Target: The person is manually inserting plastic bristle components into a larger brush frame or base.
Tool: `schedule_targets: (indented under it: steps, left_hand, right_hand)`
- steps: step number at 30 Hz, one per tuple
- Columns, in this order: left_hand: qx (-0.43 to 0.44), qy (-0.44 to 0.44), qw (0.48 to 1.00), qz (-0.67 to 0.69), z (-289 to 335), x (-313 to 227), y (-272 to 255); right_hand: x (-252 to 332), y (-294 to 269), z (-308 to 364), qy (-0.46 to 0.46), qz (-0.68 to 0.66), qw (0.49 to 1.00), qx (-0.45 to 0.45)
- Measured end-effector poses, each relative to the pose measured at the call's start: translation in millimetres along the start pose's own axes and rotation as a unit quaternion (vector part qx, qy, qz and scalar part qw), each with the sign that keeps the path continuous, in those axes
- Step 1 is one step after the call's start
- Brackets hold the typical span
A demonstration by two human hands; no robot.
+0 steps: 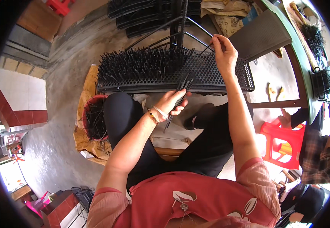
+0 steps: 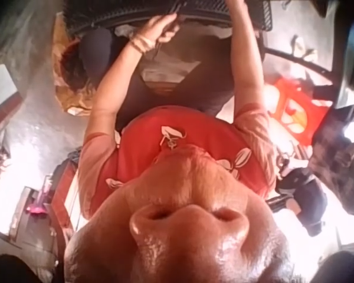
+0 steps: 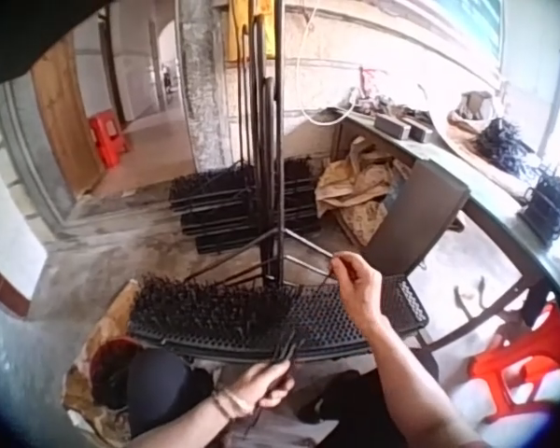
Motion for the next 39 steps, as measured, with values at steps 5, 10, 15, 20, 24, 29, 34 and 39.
schedule_targets:
  steps: [5,10,15,20,24,29,34,39]
  left_hand:
    - [-0.006,0.003,1.0,-0.025,3,0,1]
    - [0.005,-0.011,1.0,0.012,3,-1,1]
    - [0.017,0.004,1.0,0.014,4,-3,2]
    - [-0.019,-0.004,1.0,-0.008,8,-3,7]
    - [0.006,-0.025,1.0,-0.013,3,-1,-1]
    - [0.015,-0.012,1.0,-0.017,5,-1,1]
    - [0.009,-0.008,0.999,-0.029,5,0,0]
    - [0.005,-0.001,0.999,-0.048,6,0,3]
  right_hand:
    - [-19,12,-1,-0.023,0.003,1.0,-0.002]
    - [-14,22,7,-0.067,0.042,0.996,0.029]
    - [-3,23,9,-0.139,0.06,0.988,0.013]
    - [-15,29,11,-0.182,0.094,0.977,0.05]
    - [-14,30,12,-0.192,0.135,0.97,0.066]
    - [-10,28,15,-0.224,0.134,0.964,0.049]
    - [-7,27,17,-0.281,0.171,0.942,0.067]
    - [-5,30,16,-0.319,0.174,0.927,0.092]
Point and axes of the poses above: each hand's wrist, its own z-axis away from the middle knuckle, its own y-axis out of the palm, x = y × z, the point moved 2 cm from there along -z, towards the middle knuckle, and after that the axes turned 13 degrees about -x, right-handed, at the moved point
